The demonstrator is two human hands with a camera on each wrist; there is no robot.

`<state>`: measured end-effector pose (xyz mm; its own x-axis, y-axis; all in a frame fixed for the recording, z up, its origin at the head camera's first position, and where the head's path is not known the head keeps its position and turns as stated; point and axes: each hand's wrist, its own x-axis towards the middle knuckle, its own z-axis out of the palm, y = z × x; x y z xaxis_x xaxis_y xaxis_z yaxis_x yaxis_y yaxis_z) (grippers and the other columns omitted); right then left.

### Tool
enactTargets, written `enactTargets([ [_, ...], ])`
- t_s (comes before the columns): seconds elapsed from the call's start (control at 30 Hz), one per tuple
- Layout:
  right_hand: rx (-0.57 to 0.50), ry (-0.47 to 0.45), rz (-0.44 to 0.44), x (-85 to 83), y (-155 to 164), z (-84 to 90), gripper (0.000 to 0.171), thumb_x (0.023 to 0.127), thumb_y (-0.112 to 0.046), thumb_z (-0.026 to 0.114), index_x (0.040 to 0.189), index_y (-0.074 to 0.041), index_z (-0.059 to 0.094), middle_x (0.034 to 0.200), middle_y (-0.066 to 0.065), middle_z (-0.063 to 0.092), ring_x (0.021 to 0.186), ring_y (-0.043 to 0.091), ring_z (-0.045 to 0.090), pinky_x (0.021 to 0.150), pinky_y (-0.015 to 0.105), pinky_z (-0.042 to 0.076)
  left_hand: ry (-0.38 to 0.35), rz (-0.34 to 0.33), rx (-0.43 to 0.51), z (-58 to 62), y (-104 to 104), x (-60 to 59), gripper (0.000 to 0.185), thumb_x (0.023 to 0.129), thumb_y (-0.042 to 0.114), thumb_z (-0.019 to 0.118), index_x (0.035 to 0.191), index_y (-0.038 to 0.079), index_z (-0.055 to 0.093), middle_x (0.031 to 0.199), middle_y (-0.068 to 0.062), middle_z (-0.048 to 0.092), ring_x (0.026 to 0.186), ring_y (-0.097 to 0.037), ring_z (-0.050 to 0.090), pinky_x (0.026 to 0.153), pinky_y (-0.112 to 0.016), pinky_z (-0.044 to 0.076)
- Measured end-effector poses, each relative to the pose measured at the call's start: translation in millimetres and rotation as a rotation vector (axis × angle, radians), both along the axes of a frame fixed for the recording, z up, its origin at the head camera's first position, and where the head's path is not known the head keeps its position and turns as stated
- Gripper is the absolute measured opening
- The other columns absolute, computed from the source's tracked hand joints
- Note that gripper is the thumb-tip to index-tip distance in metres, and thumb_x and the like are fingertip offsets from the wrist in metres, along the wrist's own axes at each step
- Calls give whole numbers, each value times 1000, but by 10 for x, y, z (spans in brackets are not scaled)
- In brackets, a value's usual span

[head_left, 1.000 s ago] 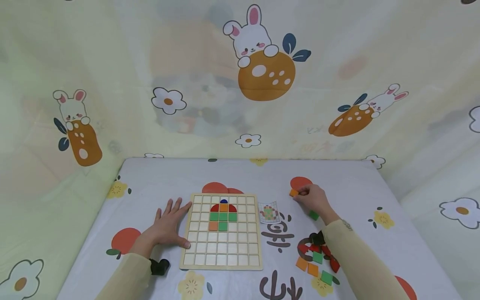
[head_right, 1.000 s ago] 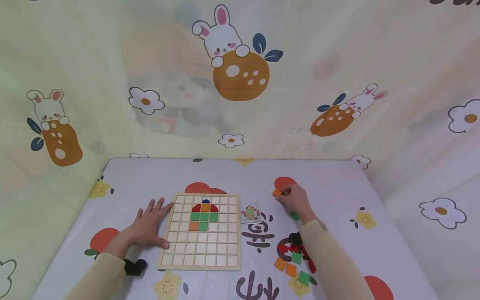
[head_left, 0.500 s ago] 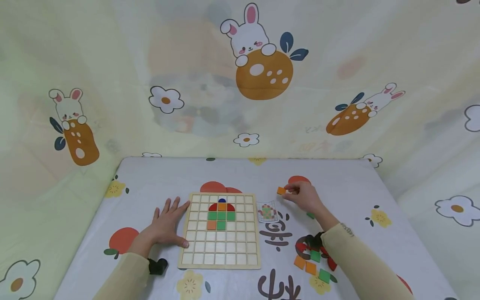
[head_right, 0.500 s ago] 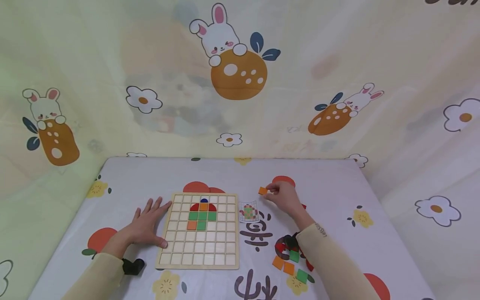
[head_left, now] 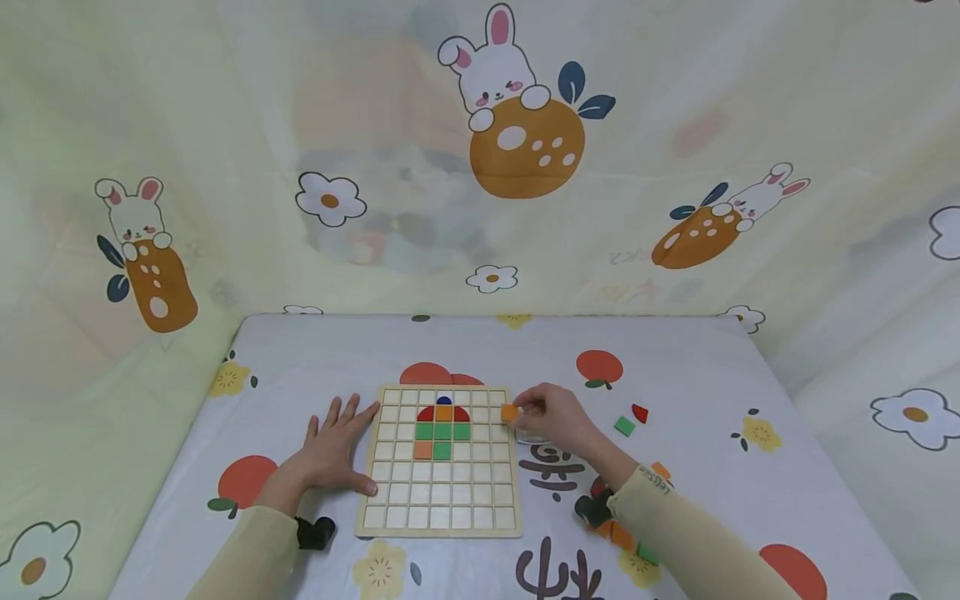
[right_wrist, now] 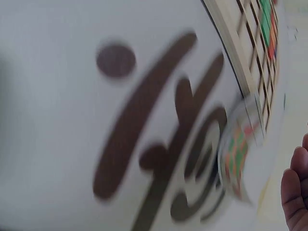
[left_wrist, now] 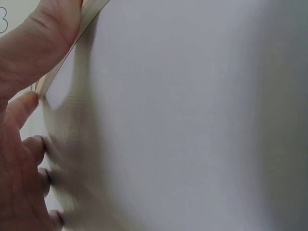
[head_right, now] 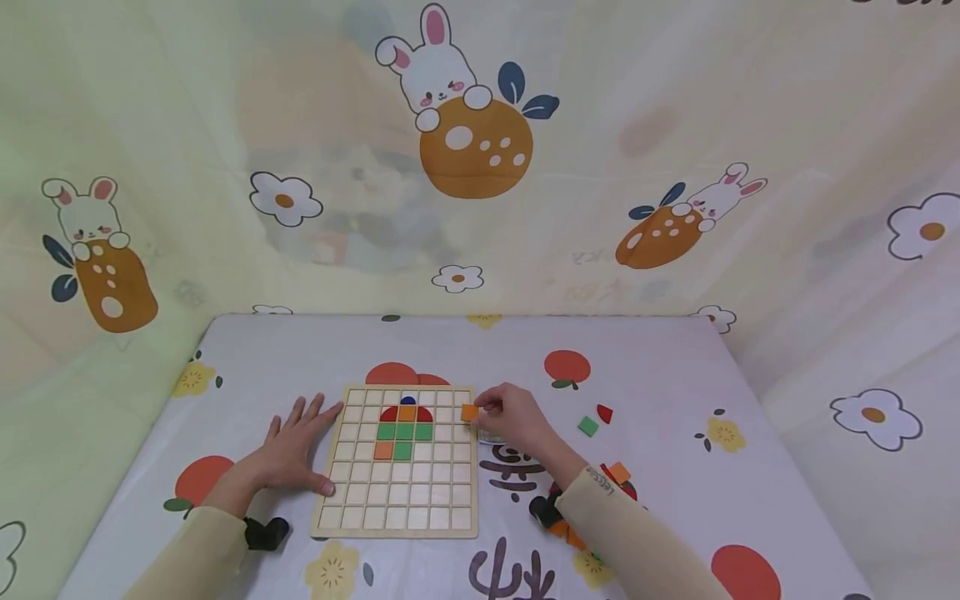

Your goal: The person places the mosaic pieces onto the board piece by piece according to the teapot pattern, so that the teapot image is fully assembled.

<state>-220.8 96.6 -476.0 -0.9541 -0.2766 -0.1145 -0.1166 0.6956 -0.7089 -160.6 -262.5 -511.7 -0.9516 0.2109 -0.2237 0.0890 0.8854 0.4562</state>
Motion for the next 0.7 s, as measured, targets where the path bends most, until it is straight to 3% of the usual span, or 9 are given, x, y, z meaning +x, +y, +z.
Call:
enactTargets([
  [0.47,35,-34,178,195,-380,-98,21,80,-16,76,99,-10,71,95,-1,59,82,16,50,71,30,46,-6,1,-4,16,1,-9,127,48,54,89,152,17,25,158,-20,8,143,-44,-5,107,-69,-3],
  [0.7,91,23,244,233,-512,-158,23,79,-20,78,98,-8,71,89,-3,59,77,14,50,70,28,46,-15,-3,-6,-14,-1,-14,128,48,57,88,152,18,24,158,-19,7,143,-44,-5,107,-68,-4],
])
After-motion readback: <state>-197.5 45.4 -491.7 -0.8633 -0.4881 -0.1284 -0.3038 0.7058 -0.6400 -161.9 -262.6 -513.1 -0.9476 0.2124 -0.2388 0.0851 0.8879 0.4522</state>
